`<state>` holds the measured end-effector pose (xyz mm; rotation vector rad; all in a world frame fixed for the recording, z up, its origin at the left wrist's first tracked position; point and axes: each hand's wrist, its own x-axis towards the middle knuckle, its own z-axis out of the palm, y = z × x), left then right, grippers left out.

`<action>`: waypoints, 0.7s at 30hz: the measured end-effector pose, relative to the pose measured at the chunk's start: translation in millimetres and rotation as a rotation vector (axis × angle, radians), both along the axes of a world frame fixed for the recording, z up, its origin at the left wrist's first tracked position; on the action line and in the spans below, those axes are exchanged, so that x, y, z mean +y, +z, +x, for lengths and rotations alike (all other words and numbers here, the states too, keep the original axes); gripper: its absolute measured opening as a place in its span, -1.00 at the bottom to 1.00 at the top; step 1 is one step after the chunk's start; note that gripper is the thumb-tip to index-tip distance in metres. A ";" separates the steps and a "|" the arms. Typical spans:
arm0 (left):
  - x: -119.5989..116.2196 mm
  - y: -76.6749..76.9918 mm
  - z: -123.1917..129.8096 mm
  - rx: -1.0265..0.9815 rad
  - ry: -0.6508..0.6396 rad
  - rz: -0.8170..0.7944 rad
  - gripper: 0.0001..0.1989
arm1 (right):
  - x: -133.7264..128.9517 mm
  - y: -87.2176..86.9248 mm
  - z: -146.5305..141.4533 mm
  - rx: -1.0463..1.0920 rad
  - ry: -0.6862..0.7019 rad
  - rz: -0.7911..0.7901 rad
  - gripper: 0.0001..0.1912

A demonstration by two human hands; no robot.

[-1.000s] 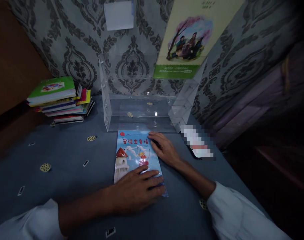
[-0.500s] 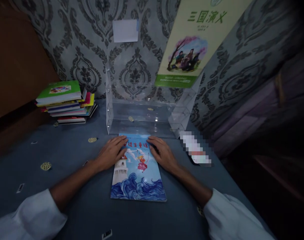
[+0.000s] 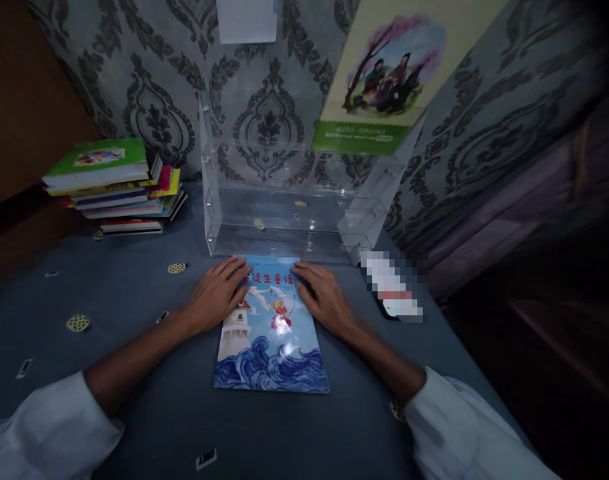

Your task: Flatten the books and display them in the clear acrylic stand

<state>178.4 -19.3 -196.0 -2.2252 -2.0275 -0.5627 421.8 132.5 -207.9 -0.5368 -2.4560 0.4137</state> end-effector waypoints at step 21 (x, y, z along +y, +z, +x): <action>0.7 7.7 0.8 0.021 0.018 -0.084 -0.51 | -9.2 5.2 4.0 -0.060 -0.008 -0.100 -0.62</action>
